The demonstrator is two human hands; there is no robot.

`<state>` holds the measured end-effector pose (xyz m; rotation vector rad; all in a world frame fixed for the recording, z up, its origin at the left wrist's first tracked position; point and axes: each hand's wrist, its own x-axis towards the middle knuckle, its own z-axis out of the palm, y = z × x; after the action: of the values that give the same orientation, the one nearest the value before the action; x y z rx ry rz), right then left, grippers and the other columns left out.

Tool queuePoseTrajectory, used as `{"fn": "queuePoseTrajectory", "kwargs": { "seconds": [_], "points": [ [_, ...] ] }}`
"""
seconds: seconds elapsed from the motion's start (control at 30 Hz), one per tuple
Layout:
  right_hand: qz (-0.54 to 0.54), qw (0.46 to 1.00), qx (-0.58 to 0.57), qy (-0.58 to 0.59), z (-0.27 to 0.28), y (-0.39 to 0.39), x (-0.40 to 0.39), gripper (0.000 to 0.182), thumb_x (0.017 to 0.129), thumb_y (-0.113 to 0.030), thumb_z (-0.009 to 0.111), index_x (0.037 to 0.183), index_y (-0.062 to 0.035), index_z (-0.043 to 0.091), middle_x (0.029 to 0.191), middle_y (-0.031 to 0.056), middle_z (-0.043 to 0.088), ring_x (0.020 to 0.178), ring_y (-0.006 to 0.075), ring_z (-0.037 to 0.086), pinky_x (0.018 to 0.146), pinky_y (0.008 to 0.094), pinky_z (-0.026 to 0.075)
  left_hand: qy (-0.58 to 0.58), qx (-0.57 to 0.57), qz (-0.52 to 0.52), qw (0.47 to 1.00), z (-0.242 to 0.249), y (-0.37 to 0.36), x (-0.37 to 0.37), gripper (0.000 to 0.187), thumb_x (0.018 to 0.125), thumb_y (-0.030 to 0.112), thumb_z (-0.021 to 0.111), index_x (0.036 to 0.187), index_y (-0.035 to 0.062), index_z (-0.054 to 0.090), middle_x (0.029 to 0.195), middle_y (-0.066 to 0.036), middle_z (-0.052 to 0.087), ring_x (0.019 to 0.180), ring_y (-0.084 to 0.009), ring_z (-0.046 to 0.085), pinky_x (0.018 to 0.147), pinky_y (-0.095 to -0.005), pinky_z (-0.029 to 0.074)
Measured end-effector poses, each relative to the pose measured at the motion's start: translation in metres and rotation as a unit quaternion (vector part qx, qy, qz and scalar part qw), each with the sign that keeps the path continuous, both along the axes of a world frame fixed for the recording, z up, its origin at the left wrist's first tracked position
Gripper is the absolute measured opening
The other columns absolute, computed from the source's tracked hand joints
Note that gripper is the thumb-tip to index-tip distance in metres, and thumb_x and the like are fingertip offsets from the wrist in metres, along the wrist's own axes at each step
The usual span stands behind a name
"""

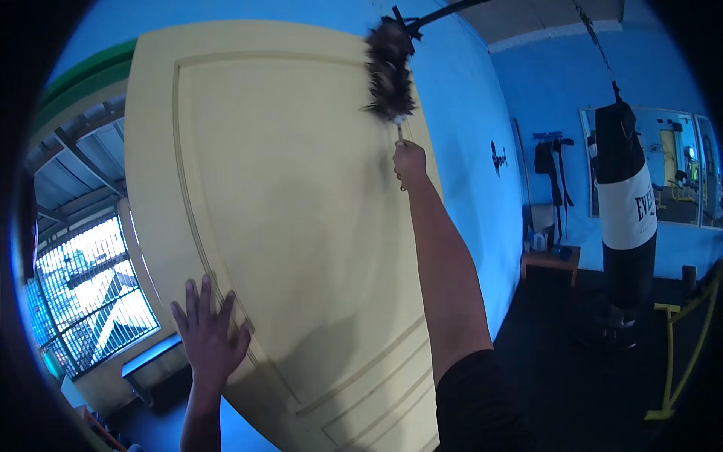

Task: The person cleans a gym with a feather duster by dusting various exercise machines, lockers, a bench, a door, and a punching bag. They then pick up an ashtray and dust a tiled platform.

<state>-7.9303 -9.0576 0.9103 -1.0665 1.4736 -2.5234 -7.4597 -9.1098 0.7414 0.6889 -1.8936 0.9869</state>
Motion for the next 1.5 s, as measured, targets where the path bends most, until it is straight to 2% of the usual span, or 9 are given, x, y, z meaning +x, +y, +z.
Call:
{"fn": "queuePoseTrajectory", "kwargs": {
  "seconds": [0.2,0.33,0.43,0.5,0.6,0.8,1.0,1.33,1.5],
  "points": [
    [0.105,0.918,-0.199,-0.327,-0.183,-0.053,0.017,0.019,0.096,-0.021,0.044,0.093,-0.0103,0.06,0.062,0.0019,0.049,0.042,0.015,0.042,0.037,0.0319,0.032,0.013,-0.021,0.003,1.0,-0.001,-0.002,-0.003,0.049,0.079,0.029,0.066,0.126,0.0151,0.061,0.153,-0.016,0.031,0.145,-0.0387,0.021,0.112,-0.0646,0.014],
    [-0.028,0.998,-0.056,-0.008,-0.294,-0.052,0.136,0.037,0.103,-0.035,0.042,0.096,-0.0018,0.057,0.075,0.0019,0.05,0.07,0.0115,0.048,0.065,0.0338,0.045,0.015,-0.027,-0.001,1.0,-0.002,-0.002,-0.005,0.049,0.081,0.029,0.064,0.128,0.0155,0.06,0.154,-0.018,0.029,0.145,-0.0394,0.02,0.113,-0.0625,0.015],
    [-0.027,0.976,0.128,0.175,-0.372,-0.026,0.235,0.029,0.101,-0.032,0.04,0.102,-0.0043,0.05,0.082,0.026,0.057,0.08,0.0433,0.061,0.069,0.0471,0.048,0.051,-0.034,-0.032,0.998,-0.004,-0.001,-0.003,0.048,0.085,0.03,0.06,0.13,0.0126,0.059,0.154,-0.022,0.026,0.145,-0.0409,0.018,0.114,-0.0597,0.014],
    [0.033,0.957,0.199,0.208,-0.418,-0.012,0.274,0.028,0.1,-0.031,0.041,0.101,-0.0047,0.05,0.083,0.0245,0.059,0.08,0.0445,0.062,0.068,0.0509,0.047,0.112,-0.057,-0.148,0.981,-0.008,-0.005,0.003,0.052,0.088,0.032,0.056,0.137,0.0139,0.053,0.155,-0.025,0.024,0.145,-0.0443,0.016,0.113,-0.0604,0.012],
    [-0.024,0.981,0.154,0.119,-0.49,-0.009,0.273,0.031,0.102,-0.033,0.037,0.097,-0.0045,0.049,0.074,0.0223,0.057,0.067,0.0441,0.058,0.061,0.0471,0.045,0.103,0.001,-0.12,0.987,-0.024,0.002,0.011,0.054,0.088,0.03,0.054,0.139,0.0127,0.05,0.155,-0.025,0.021,0.145,-0.0449,0.013,0.112,-0.0619,0.009],
    [-0.11,0.974,0.112,-0.163,-0.589,-0.018,0.252,0.035,0.104,-0.031,0.037,0.083,-0.0046,0.047,0.063,0.0025,0.045,0.058,0.0116,0.042,0.054,0.0316,0.038,0.045,0.085,-0.063,0.993,-0.075,0.003,0.024,0.053,0.086,0.027,0.055,0.136,0.0093,0.052,0.154,-0.025,0.024,0.144,-0.0456,0.018,0.112,-0.064,0.006],
    [0.118,0.96,0.228,0.109,-0.656,0.052,0.371,0.035,0.1,-0.035,0.035,0.107,-0.0019,0.046,0.09,0.0269,0.057,0.085,0.0498,0.056,0.071,0.0552,0.045,0.039,0.037,-0.084,0.995,-0.165,-0.014,0.026,0.04,0.092,0.026,0.052,0.127,0.0073,0.06,0.149,-0.022,0.037,0.142,-0.043,0.027,0.114,-0.0589,0.01],
    [-0.156,0.937,0.248,-0.19,-0.594,-0.007,0.193,0.043,0.103,-0.036,0.035,0.085,0.0008,0.048,0.073,0.0236,0.053,0.067,0.0354,0.055,0.062,0.0445,0.042,0.043,0.013,-0.011,0.999,-0.189,-0.022,0.017,0.033,0.091,0.022,0.054,0.119,0.0079,0.067,0.147,-0.014,0.044,0.144,-0.0377,0.024,0.115,-0.0535,-0.003],
    [-0.184,0.92,0.279,-0.205,-0.721,-0.007,0.188,0.046,0.103,-0.041,0.036,0.084,-0.0023,0.052,0.066,0.0047,0.048,0.059,0.0166,0.046,0.054,0.0365,0.041,0.039,0.013,0.001,0.999,-0.191,-0.023,0.015,0.03,0.092,0.02,0.054,0.115,0.0093,0.069,0.148,-0.015,0.043,0.145,-0.0381,0.023,0.115,-0.0546,-0.001]
  ]
}}
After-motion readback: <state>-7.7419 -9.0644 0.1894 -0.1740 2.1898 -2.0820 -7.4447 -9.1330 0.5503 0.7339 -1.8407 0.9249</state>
